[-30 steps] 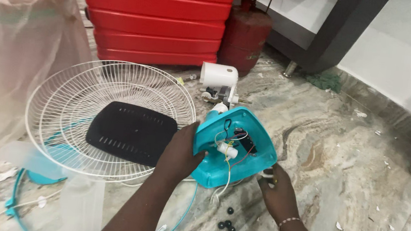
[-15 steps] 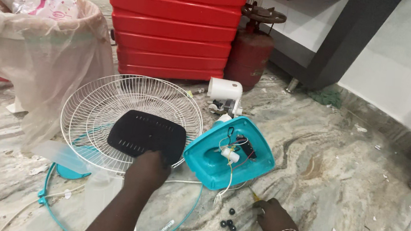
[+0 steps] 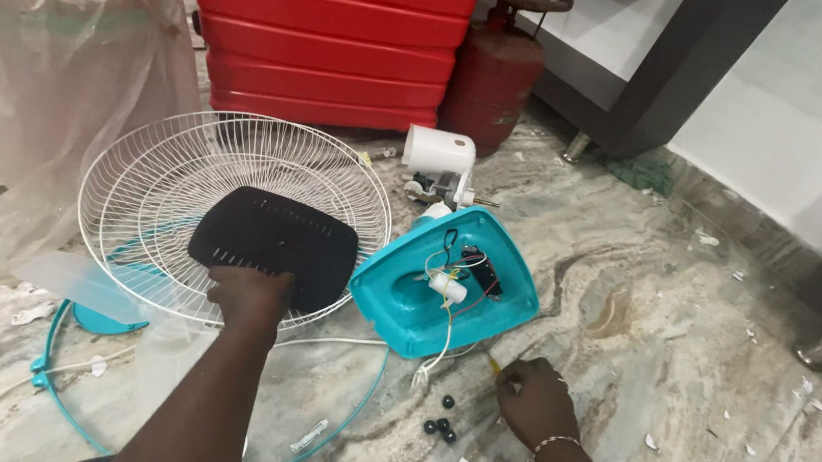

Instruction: The person uses a screwdriver to connect wires inside the back cover of a fan. They then place the cover onto the fan's motor housing and secure it with screws.

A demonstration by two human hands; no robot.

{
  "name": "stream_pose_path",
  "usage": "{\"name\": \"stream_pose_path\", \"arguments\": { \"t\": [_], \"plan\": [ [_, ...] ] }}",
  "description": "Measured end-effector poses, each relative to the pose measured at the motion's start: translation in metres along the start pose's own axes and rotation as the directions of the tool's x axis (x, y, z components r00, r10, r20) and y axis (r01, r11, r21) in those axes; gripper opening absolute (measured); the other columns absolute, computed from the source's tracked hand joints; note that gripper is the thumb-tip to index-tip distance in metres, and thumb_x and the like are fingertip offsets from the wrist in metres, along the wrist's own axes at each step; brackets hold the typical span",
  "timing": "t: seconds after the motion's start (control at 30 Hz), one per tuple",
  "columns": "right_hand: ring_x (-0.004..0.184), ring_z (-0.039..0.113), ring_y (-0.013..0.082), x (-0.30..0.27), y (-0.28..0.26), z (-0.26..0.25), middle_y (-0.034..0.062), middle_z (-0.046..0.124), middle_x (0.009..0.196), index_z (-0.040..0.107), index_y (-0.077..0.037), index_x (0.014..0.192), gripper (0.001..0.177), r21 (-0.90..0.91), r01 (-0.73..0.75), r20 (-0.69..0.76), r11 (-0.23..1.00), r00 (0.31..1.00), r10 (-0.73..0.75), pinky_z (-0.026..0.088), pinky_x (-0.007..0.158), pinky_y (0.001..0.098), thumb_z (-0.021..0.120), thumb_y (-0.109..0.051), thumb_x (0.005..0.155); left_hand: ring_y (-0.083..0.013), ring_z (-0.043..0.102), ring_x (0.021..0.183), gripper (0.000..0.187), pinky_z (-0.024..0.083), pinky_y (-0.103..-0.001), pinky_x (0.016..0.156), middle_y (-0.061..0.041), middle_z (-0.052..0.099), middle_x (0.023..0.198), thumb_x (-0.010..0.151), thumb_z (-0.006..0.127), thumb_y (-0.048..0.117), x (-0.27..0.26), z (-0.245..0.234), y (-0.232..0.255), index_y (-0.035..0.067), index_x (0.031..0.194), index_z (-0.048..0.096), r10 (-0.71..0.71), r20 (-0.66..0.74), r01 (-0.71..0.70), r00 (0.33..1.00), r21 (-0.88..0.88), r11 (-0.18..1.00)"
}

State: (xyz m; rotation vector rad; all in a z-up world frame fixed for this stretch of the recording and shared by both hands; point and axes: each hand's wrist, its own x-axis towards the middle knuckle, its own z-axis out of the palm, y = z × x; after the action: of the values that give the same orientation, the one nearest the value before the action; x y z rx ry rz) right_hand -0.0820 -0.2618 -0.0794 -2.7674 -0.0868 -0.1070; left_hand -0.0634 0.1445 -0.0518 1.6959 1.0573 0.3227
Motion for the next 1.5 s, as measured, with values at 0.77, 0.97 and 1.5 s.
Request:
{"name": "stream_pose_path", "arguments": {
  "t": [0.77,0.97,1.5],
  "plan": [
    [0.095,0.076,0.0136,-0.015,-0.075,0.013,0.0024,0.079,0.104,0.071,-0.014,0.118,0.039,0.466,0.019,0.438,0.885,0.863,-0.25,0.059,0.088,0.0305,0.073,-0.018,0.08,-0.0475,0.066,0.09,0.034,0.051,-0.057,0.078,-0.029,0.068,0.097,0.097,0.065,0.032,-0.059,0.061,0.008,-0.002,0.101,0.061,0.677,0.286,-0.721,0.678,0.08,0.688],
    [0.107,0.072,0.0158,-0.007,-0.099,0.018,0.0054,0.078,0.115,0.07,-0.006,0.121,0.037,0.694,-0.03,0.338,0.719,0.896,-0.289,0.055,0.095,0.0321,0.068,-0.016,0.086,-0.0493,0.067,0.082,0.032,0.052,-0.057,0.071,-0.029,0.069,0.084,0.096,0.065,0.027,-0.078,0.069,0.028,-0.004,0.091,0.065,0.695,0.213,-0.708,0.686,-0.021,0.705],
    [0.154,0.033,0.0202,-0.009,-0.175,-0.014,0.0073,0.042,0.163,0.035,-0.007,0.156,0.084,0.932,-0.191,0.279,0.309,0.92,-0.274,0.025,0.122,0.0387,0.073,-0.012,0.082,-0.0306,0.076,0.078,0.055,0.057,-0.043,0.071,-0.014,0.076,0.082,0.084,0.069,0.058,-0.107,0.034,0.092,0.003,0.095,0.07,0.466,0.295,-0.467,0.834,-0.073,0.881]
  ]
}}
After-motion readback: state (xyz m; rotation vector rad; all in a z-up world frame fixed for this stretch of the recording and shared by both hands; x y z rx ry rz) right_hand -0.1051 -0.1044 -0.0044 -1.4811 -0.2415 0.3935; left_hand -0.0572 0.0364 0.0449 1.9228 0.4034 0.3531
